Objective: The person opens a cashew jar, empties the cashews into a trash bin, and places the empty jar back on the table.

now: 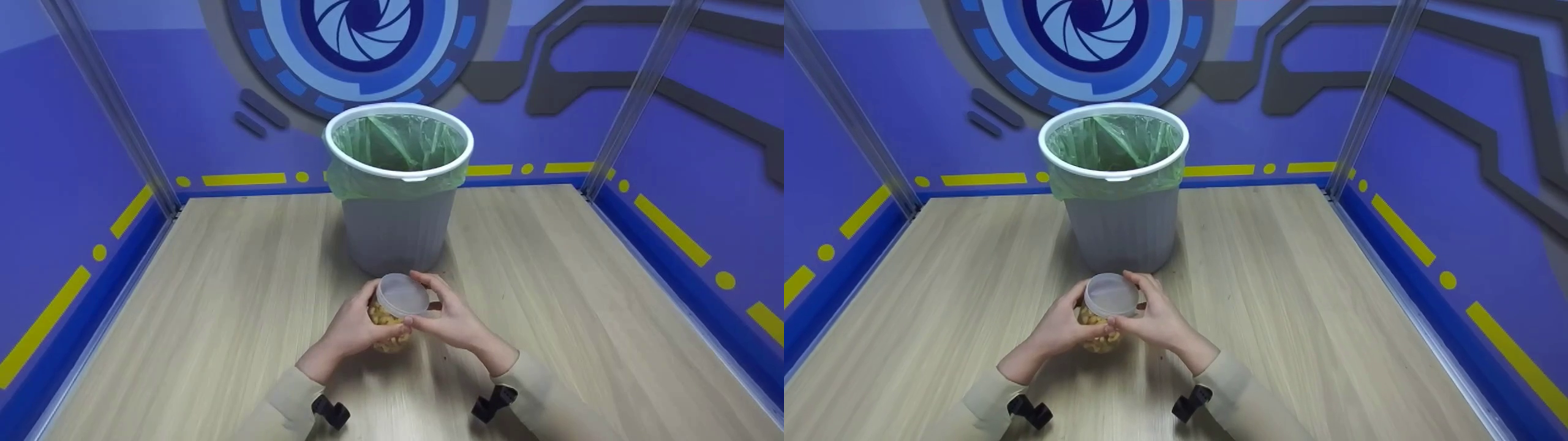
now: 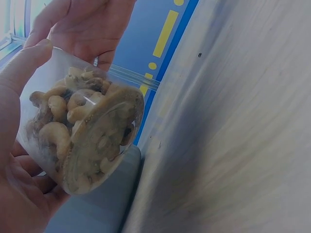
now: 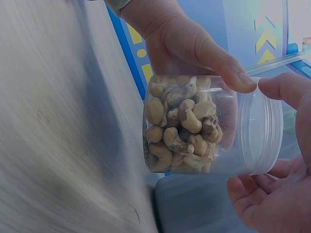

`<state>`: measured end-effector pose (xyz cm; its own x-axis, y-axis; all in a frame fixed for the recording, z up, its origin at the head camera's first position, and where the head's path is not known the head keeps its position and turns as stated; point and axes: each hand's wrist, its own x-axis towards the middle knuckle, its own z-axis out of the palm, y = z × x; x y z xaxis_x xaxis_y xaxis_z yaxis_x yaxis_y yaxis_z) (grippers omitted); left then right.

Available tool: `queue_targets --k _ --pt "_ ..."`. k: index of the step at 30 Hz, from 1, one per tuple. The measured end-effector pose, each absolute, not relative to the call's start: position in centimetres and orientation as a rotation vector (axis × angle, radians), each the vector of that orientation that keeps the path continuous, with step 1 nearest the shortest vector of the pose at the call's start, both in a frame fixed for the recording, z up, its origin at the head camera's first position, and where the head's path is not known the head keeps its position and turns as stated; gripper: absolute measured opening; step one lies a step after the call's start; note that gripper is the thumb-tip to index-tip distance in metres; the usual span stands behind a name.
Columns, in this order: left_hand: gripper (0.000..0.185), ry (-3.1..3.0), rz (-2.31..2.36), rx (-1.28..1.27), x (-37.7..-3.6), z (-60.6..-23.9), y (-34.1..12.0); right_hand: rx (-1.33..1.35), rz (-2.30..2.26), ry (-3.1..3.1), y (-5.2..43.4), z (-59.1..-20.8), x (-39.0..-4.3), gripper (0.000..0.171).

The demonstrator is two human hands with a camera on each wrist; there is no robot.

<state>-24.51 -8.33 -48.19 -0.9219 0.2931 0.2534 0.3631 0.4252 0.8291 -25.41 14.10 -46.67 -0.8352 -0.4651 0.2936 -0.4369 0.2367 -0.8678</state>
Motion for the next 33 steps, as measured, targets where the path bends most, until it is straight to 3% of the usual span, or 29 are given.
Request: queue_targets --k 7,13,21,33 --pt "0.088 -2.604 -1.552 -0.578 -24.45 -48.09 -8.36 -0.917 -1.685 2.457 14.16 -46.71 -25.42 0.076" --pt "0.085 -2.593 -1.529 -0.578 -24.51 -48.05 -8.39 -0.768 -1.709 2.441 13.83 -46.62 -25.33 0.085" --pt "0.083 -2.577 -1.54 -0.595 -24.48 -48.1 -8.42 -0.652 -1.756 2.481 13.46 -46.6 -25.29 0.072" --pt "0.086 -2.586 -1.535 -0.593 -24.5 -48.17 -8.37 -0.74 -1.705 2.445 13.8 -46.43 -25.31 0.077"
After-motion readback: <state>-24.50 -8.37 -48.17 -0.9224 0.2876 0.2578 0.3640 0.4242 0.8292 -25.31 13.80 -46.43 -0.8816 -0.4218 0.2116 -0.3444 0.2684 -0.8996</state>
